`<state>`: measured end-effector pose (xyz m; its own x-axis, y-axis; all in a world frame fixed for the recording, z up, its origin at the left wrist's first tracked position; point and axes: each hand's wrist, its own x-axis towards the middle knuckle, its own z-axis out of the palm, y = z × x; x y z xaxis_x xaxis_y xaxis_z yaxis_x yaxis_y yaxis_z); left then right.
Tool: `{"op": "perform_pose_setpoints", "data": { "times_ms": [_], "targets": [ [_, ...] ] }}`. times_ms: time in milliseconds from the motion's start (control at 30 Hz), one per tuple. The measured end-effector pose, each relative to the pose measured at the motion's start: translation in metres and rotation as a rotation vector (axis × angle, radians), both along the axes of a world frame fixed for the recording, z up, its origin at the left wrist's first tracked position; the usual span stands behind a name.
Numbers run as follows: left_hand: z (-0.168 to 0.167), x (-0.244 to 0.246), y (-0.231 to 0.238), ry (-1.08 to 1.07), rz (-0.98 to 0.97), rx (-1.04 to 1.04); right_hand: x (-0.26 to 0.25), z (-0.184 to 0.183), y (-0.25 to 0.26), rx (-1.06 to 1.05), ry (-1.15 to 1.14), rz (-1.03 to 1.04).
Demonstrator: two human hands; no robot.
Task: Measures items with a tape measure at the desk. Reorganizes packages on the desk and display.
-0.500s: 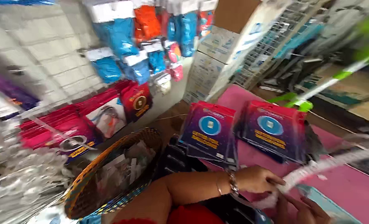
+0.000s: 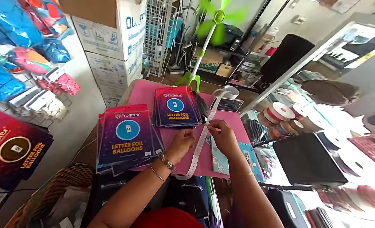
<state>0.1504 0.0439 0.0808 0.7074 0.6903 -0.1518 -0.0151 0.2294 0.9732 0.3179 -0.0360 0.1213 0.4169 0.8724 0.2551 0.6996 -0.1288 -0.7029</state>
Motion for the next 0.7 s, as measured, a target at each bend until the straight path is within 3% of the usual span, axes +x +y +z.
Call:
{"op": "perform_pose_setpoints", "data": {
  "times_ms": [100, 200, 467, 700],
  "targets": [
    [0.001, 0.014, 0.005, -0.142, 0.083, -0.314, 0.019, 0.008, 0.036, -0.179, 0.092, 0.034],
    [-0.001, 0.024, 0.007, -0.220, 0.154, -0.487, 0.028, 0.005, 0.062, -0.295, 0.166, 0.069],
    [-0.004, 0.027, 0.003, -0.325, 0.222, -0.555, 0.027, -0.001, 0.080, -0.393, 0.245, -0.037],
    [0.006, 0.028, 0.011, -0.351, 0.333, -0.623, 0.015, 0.002, 0.077, -0.423, 0.285, 0.040]
  ]
}}
